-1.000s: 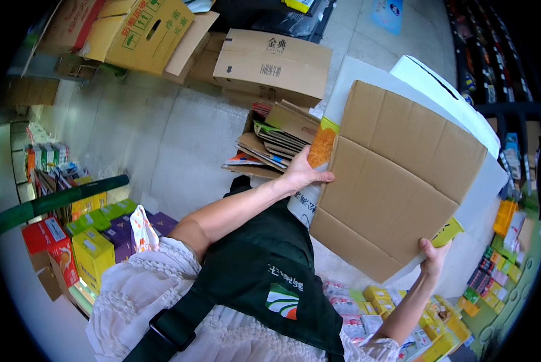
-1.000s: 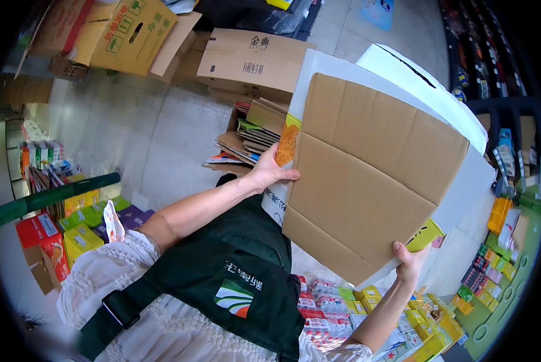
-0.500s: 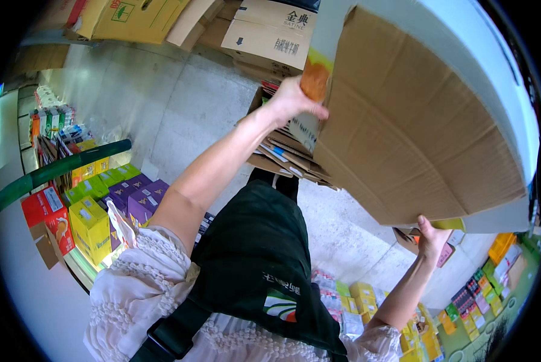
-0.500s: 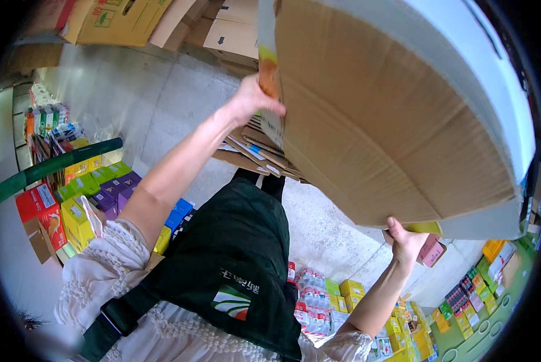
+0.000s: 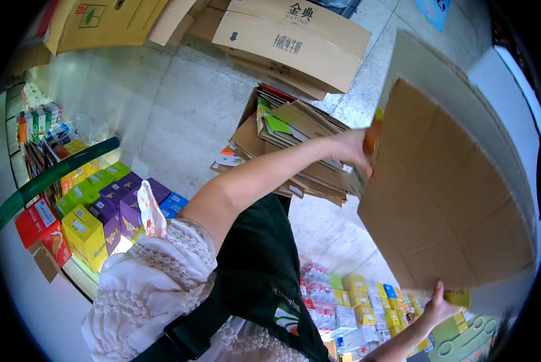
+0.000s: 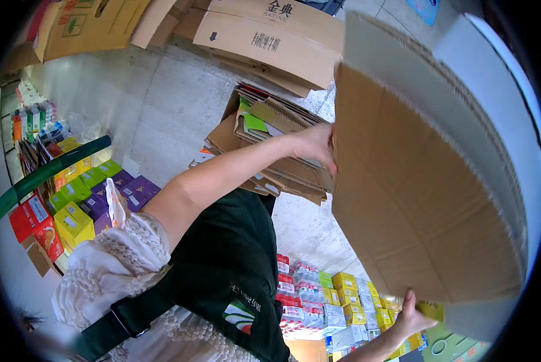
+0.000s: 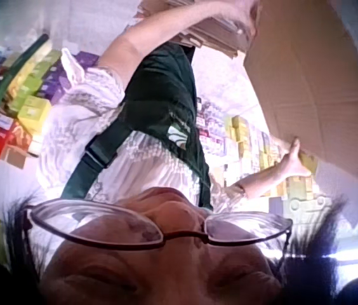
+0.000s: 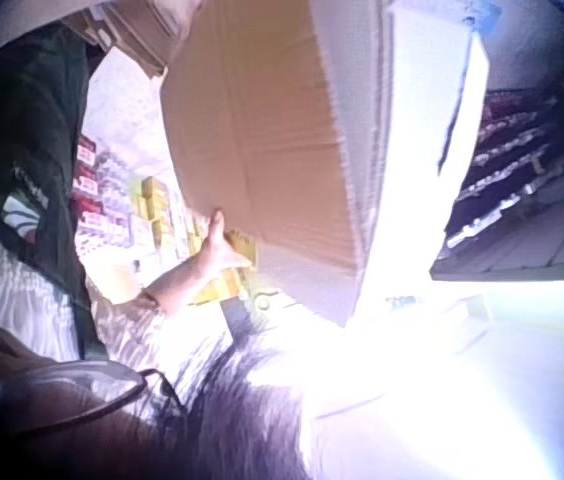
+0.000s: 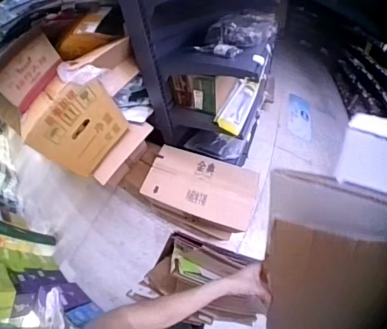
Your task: The person repeatedly picks up flattened cardboard boxes from a pile, folds them by hand, and places them into a larger cardboard container. The task continues throughout the clip with multiple boxes handled one at a time.
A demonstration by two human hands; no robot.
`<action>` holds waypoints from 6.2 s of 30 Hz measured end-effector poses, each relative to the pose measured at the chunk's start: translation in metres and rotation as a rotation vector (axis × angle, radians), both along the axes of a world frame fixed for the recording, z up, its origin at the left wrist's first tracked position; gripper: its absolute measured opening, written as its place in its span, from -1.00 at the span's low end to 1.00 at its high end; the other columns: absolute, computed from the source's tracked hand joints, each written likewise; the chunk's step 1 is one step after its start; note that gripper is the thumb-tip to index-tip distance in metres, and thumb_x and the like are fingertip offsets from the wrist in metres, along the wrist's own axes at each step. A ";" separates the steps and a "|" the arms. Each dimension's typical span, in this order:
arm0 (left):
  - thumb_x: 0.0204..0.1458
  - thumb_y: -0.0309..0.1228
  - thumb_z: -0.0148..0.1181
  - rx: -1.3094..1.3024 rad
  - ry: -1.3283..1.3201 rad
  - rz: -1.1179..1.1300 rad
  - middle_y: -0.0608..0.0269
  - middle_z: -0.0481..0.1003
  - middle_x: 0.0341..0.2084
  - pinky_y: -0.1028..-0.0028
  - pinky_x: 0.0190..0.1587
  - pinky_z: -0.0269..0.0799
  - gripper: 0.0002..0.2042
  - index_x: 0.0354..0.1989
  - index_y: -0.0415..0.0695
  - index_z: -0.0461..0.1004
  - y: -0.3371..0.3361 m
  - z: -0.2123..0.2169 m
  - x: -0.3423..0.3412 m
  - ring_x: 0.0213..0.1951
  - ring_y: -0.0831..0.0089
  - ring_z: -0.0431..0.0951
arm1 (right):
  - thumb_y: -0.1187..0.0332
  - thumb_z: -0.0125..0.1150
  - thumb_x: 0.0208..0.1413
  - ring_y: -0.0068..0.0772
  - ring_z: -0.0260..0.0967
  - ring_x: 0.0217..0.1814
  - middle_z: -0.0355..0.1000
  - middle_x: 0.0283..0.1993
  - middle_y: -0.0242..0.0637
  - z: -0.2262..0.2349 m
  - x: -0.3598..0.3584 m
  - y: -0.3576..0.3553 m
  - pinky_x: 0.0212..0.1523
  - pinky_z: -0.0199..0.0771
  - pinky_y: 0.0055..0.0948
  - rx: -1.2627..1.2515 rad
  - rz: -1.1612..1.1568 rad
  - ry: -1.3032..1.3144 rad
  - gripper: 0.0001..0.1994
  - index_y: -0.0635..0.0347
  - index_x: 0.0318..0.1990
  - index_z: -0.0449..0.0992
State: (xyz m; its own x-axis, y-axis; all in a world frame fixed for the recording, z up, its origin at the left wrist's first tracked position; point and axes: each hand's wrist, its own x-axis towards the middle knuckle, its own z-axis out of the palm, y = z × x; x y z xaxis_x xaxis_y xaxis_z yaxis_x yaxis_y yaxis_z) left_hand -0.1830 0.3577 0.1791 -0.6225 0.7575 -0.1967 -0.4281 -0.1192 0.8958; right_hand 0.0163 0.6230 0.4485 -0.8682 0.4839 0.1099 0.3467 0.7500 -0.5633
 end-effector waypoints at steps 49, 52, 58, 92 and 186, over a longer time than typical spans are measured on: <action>-0.19 -0.08 0.16 -1.055 0.469 -0.527 0.07 0.21 0.10 0.34 0.12 0.14 -0.37 0.09 -0.11 0.24 -0.151 -0.269 0.005 0.13 0.17 0.20 | 0.60 0.06 -0.05 0.09 0.42 -0.23 0.37 -0.17 0.08 -0.160 -0.034 -0.136 -0.39 0.55 -0.24 0.409 1.070 -0.316 -0.76 0.43 -0.17 0.29; -0.22 -0.10 0.21 -1.016 0.429 -0.470 0.08 0.23 0.10 0.35 0.11 0.17 -0.37 0.08 -0.09 0.25 -0.153 -0.285 0.010 0.12 0.18 0.22 | 0.60 0.08 -0.14 0.06 0.41 -0.24 0.36 -0.19 0.07 -0.197 -0.021 -0.136 -0.36 0.54 -0.24 0.322 1.067 -0.385 -0.71 0.44 -0.18 0.29; -0.30 -0.08 0.31 -0.890 0.362 -0.516 0.20 0.17 0.14 0.32 0.12 0.16 -0.26 0.14 0.03 0.18 -0.148 -0.227 -0.013 0.12 0.18 0.22 | 0.53 -0.01 -0.10 0.00 0.40 -0.18 0.34 -0.14 0.04 -0.228 -0.005 -0.109 -0.34 0.51 -0.25 0.442 1.065 -0.473 -0.68 0.44 -0.13 0.29; 0.02 -0.08 0.00 -0.674 -0.042 -0.522 0.19 0.47 -0.18 0.37 -0.09 0.30 -0.56 -0.05 -0.15 0.41 -0.177 -0.261 -0.050 -0.19 0.33 0.43 | 0.49 0.05 -0.14 -0.38 0.44 -0.52 0.40 -0.41 -0.26 -0.293 -0.177 -0.217 -0.57 0.43 -0.52 0.668 1.367 -0.778 -0.65 0.18 -0.09 0.36; -0.08 -0.24 0.12 -0.817 -0.781 1.516 0.13 0.49 -0.40 0.48 -0.31 0.41 -0.68 -0.22 -0.21 0.46 -0.660 -0.046 0.544 -0.41 0.43 0.49 | 0.54 0.18 -0.19 -0.10 0.31 -0.09 0.28 -0.08 -0.10 -0.014 -0.030 -0.873 -0.17 0.38 -0.32 -0.568 1.816 -0.013 -0.71 0.16 -0.21 0.42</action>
State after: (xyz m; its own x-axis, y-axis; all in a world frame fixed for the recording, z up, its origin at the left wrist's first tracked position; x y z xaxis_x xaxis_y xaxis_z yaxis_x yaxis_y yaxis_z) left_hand 0.3610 -0.3025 0.1332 -0.1889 -0.6831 -0.7055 -0.6670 -0.4380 0.6027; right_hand -0.0137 -0.2500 0.4347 -0.2968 -0.9134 0.2786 -0.5301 -0.0851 -0.8436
